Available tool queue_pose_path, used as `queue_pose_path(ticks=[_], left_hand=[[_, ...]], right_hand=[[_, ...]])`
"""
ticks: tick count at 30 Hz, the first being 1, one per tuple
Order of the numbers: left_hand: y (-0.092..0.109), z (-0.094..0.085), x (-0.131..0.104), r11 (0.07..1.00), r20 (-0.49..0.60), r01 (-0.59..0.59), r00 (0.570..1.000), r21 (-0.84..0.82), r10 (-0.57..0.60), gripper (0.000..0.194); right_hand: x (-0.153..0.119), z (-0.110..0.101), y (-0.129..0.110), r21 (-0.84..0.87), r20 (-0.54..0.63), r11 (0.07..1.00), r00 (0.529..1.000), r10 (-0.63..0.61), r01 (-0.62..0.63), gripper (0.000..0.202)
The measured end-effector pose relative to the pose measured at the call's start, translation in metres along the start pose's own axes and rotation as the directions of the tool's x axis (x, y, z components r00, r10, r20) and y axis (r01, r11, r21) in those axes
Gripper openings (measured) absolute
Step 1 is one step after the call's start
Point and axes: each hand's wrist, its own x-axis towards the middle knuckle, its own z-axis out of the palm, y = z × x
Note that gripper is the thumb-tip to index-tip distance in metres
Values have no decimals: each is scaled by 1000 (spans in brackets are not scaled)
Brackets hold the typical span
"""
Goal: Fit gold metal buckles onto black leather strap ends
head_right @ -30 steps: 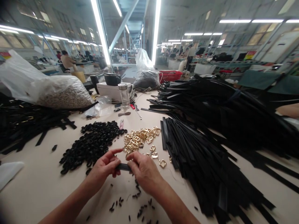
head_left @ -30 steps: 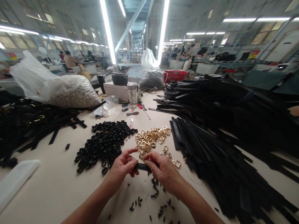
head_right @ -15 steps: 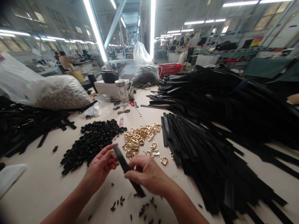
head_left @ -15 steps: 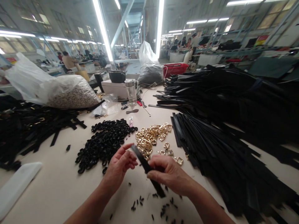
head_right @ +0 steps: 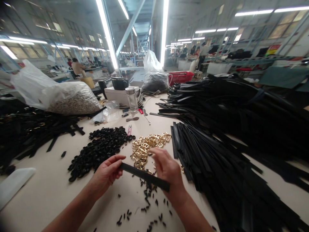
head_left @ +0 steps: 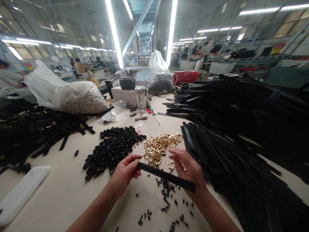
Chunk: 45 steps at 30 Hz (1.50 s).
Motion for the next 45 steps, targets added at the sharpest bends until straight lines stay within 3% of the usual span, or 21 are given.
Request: queue_pose_path(ticks=[1,3,5,6,8,10,12,17,20,23,25,27,30,34,36,39,40,41,42,45], left_hand=[[0,0,0,1000,-13,-13,1000,-1,13,35],[0,1,0,1000,-26,-25,999,1,25,38],[-1,2,0,1000,-20,-19,1000,7,19,40],[-2,2,-1,1000,-14,-14,1000,8,14,41],[-3,3,-2,1000,-6,-4,1000,3,4,43],[-3,4,-3,1000,-3,-1,1000,-4,1,45],[-3,4,-4,1000,6,2,1000,-9,-2,46],[-2,6,-7,1000,46,4,999,-23,-2,46],[-4,9,-10,999,84,-21,996,27,19,56],[-5,11,-10,979,108,-75,993,187,55,57],[1,7,-8,965,60,-120,992,233,109,44],[16,-3,-3,965,-48,-193,978,175,204,32],[48,-25,1,927,-252,-373,895,29,368,26],[84,-52,-9,853,-401,-522,781,1,479,28],[90,-61,-22,824,-424,-555,724,110,544,37],[88,-68,-44,686,-369,-625,579,372,727,63],[85,-69,-52,631,-332,-636,537,445,775,64],[81,-68,-59,598,-292,-628,528,498,798,58],[75,-66,-65,593,-246,-602,561,535,791,50],[54,-47,-75,665,-36,-457,808,590,587,41]], right_hand=[[3,-7,3,20,-133,997,988,76,-74,20],[8,-20,5,124,-340,980,922,187,-153,21],[10,-25,2,157,-382,982,910,162,-109,23],[9,-24,-1,122,-325,991,941,97,-60,23],[4,-14,-6,-18,-91,999,995,-52,50,26],[-3,0,-11,-150,148,978,982,-120,142,32],[-9,13,-12,-228,279,962,957,-82,149,34],[-14,23,-9,-245,376,969,923,79,17,24],[-14,22,-10,-278,391,960,917,84,30,18],[-14,22,-12,-303,413,950,909,59,76,16],[-14,21,-13,-302,412,950,910,50,84,14],[-13,19,-12,-287,388,956,920,54,65,13],[-11,14,-11,-215,336,977,938,84,-11,14],[-10,12,-13,-74,340,989,929,144,-127,16],[-10,13,-16,-16,365,985,916,166,-172,15],[-12,13,-21,37,385,981,909,162,-190,15],[-13,13,-22,48,381,983,913,146,-177,16],[-14,14,-23,58,374,986,919,123,-156,16],[-15,14,-24,66,361,989,928,97,-129,17],[-18,16,-27,75,321,996,947,15,-42,18]])
